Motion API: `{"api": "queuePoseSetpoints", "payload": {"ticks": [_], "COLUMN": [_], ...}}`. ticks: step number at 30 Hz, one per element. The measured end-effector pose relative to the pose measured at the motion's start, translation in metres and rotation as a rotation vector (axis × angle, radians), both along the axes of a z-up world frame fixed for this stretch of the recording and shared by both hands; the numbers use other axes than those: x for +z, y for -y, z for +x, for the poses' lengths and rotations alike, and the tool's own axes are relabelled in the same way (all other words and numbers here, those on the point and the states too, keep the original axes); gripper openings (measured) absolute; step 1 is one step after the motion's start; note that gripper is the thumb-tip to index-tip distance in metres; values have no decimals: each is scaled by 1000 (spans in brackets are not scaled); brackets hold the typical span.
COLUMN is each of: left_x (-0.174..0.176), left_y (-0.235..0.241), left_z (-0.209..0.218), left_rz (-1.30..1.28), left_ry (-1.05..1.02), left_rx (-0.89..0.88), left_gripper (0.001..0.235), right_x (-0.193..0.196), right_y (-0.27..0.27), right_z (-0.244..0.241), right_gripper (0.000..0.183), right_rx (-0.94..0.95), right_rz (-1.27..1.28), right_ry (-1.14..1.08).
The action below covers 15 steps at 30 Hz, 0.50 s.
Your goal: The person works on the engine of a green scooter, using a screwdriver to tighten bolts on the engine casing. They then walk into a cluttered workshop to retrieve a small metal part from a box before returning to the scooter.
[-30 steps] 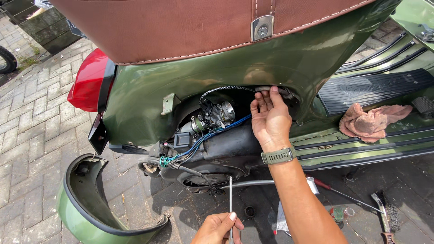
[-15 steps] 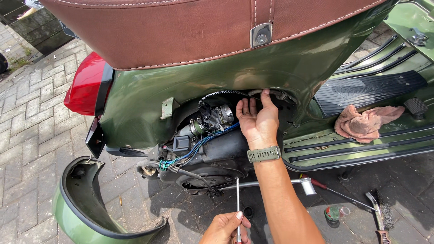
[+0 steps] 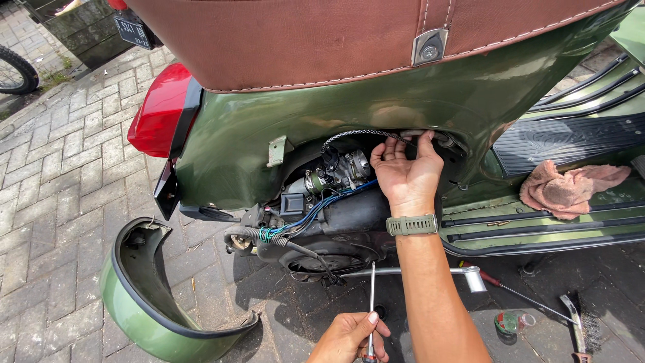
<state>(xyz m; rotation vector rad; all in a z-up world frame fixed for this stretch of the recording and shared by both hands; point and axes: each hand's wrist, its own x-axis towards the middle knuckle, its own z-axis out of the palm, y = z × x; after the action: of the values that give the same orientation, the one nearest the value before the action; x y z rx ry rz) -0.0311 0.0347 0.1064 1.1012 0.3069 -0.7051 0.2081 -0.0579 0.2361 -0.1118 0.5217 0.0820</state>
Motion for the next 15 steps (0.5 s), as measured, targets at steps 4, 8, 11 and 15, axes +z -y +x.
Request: {"api": "queuePoseSetpoints", "payload": {"ticks": [4, 8, 11, 15], "left_x": [-7, -7, -1, 0], "left_y": [1, 1, -1, -1], "left_z": [4, 8, 10, 14], "left_rz": [-12, 30, 16, 61], "left_ry": [68, 125, 152, 155], "left_rx": [-21, -48, -37, -44], "left_gripper": [36, 37, 38, 39], "right_x": [-8, -4, 0, 3], "right_y": [-10, -15, -16, -16], "right_z": [9, 5, 5, 0], "right_gripper": [14, 16, 10, 9], "right_rx": [-6, -111, -146, -63], "right_rz": [-55, -276, -343, -433], "right_ry": [-14, -80, -89, -106]}}
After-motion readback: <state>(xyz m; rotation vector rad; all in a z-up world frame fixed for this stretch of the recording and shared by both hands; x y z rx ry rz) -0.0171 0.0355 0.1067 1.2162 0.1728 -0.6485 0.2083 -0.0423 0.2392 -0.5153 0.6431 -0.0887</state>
